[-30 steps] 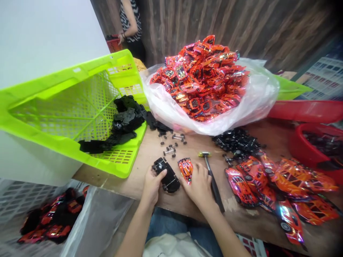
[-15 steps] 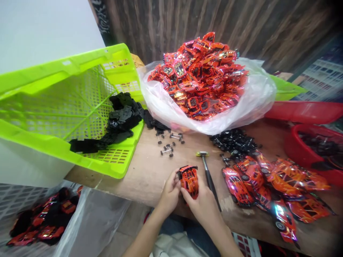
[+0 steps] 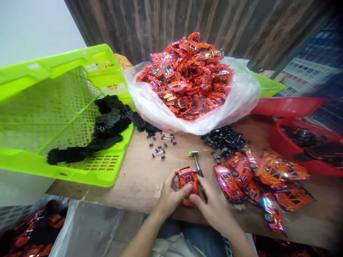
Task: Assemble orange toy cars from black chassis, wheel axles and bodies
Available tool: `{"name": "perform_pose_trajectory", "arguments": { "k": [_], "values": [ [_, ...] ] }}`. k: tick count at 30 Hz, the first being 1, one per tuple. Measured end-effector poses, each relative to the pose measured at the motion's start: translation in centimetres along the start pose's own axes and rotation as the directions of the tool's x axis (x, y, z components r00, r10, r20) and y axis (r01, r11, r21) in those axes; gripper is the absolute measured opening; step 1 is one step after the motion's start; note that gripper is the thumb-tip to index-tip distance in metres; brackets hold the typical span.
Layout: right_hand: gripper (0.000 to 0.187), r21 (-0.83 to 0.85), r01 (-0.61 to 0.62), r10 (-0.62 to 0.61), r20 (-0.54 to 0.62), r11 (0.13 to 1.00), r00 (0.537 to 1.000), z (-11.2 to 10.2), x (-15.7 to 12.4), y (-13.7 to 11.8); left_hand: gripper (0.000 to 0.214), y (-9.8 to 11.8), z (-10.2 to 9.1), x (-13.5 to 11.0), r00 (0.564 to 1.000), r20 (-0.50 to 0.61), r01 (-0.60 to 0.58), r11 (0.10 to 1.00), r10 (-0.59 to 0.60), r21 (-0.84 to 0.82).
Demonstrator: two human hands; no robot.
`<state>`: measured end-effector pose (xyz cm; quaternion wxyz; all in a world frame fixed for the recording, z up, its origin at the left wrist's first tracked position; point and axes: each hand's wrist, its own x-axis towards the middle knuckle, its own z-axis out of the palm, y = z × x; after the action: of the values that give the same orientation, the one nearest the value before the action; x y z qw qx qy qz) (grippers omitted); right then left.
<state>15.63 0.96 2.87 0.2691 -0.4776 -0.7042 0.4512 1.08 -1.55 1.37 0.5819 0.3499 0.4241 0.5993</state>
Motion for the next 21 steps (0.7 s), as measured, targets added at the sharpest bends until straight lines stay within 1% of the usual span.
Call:
{"name": "perform_pose_trajectory", "arguments": {
  "k": [2, 4, 6, 8, 9, 11, 12, 14, 15, 17, 18, 19, 20, 21],
  "values": [
    [0.044, 0.232, -0.012, -0.005, 0.071, 0.973, 0.997, -1.4, 0.4, -0.4, 0.043, 0.3, -0.1, 0.0, 0.998, 0.049, -0.032, 0.992, 0.026, 0.119],
    [0.033, 0.383, -0.011, -0.021, 0.08, 0.924, 0.997, -1.9, 0.8, -0.9, 0.042, 0.4, -0.2, -0.3, 0.994, 0.087, -0.083, 0.966, 0.064, 0.244],
    [0.025, 0.431, 0.019, -0.048, 0.058, 0.902, 0.997, -1.7, 1.1, -1.2, 0.039, 0.3, -0.2, -0.6, 0.99, 0.102, -0.129, 0.942, 0.102, 0.311],
    [0.022, 0.429, 0.04, -0.066, 0.047, 0.902, 0.997, -1.2, 1.3, -1.3, 0.038, 0.2, -0.3, -0.8, 0.986, 0.094, -0.157, 0.94, 0.135, 0.302],
    [0.023, 0.419, 0.04, -0.07, 0.058, 0.907, 0.996, -1.0, 1.4, -1.4, 0.038, 0.1, -0.5, -0.9, 0.986, 0.072, -0.163, 0.947, 0.148, 0.278],
    [0.031, 0.352, 0.032, -0.067, 0.087, 0.936, 0.994, -0.5, 1.7, -1.4, 0.039, 0.1, -0.9, -0.8, 0.988, -0.012, -0.15, 0.965, 0.157, 0.215],
    [0.034, 0.278, 0.039, -0.064, 0.08, 0.96, 0.995, -0.4, 1.9, -1.5, 0.039, 0.1, -1.3, -0.7, 0.987, -0.06, -0.136, 0.97, 0.151, 0.201],
    [0.034, 0.048, 0.095, -0.097, 0.032, 0.994, 0.995, 0.1, 2.3, -1.7, 0.04, 0.2, -2.2, -0.3, 0.981, -0.136, -0.101, 0.962, 0.139, 0.253],
    [0.03, -0.092, 0.137, -0.137, 0.015, 0.986, 0.991, 0.3, 2.4, -1.7, 0.042, 0.2, -2.7, -0.1, 0.978, -0.16, -0.08, 0.947, 0.135, 0.31],
    [0.024, -0.315, 0.238, -0.234, 0.05, 0.919, 0.971, 0.8, 2.5, -1.9, 0.043, 0.0, -3.5, 0.4, 0.977, -0.183, -0.026, 0.908, 0.113, 0.418],
    [0.026, -0.372, 0.28, -0.265, 0.091, 0.885, 0.96, 1.0, 2.6, -1.9, 0.04, -0.1, -3.7, 0.6, 0.978, -0.188, 0.003, 0.897, 0.09, 0.441],
    [0.029, -0.395, 0.305, -0.279, 0.124, 0.867, 0.952, 1.1, 2.6, -1.9, 0.035, -0.3, -3.7, 0.8, 0.979, -0.193, 0.031, 0.898, 0.061, 0.439],
    [0.029, -0.387, 0.306, -0.274, 0.136, 0.87, 0.952, 1.1, 2.7, -1.7, 0.031, -0.5, -3.7, 0.9, 0.981, -0.194, 0.056, 0.906, 0.029, 0.419],
    [0.027, -0.358, 0.281, -0.251, 0.129, 0.89, 0.959, 1.1, 2.8, -1.5, 0.028, -0.7, -3.5, 0.9, 0.981, -0.193, 0.074, 0.917, 0.004, 0.392]
  ]
}}
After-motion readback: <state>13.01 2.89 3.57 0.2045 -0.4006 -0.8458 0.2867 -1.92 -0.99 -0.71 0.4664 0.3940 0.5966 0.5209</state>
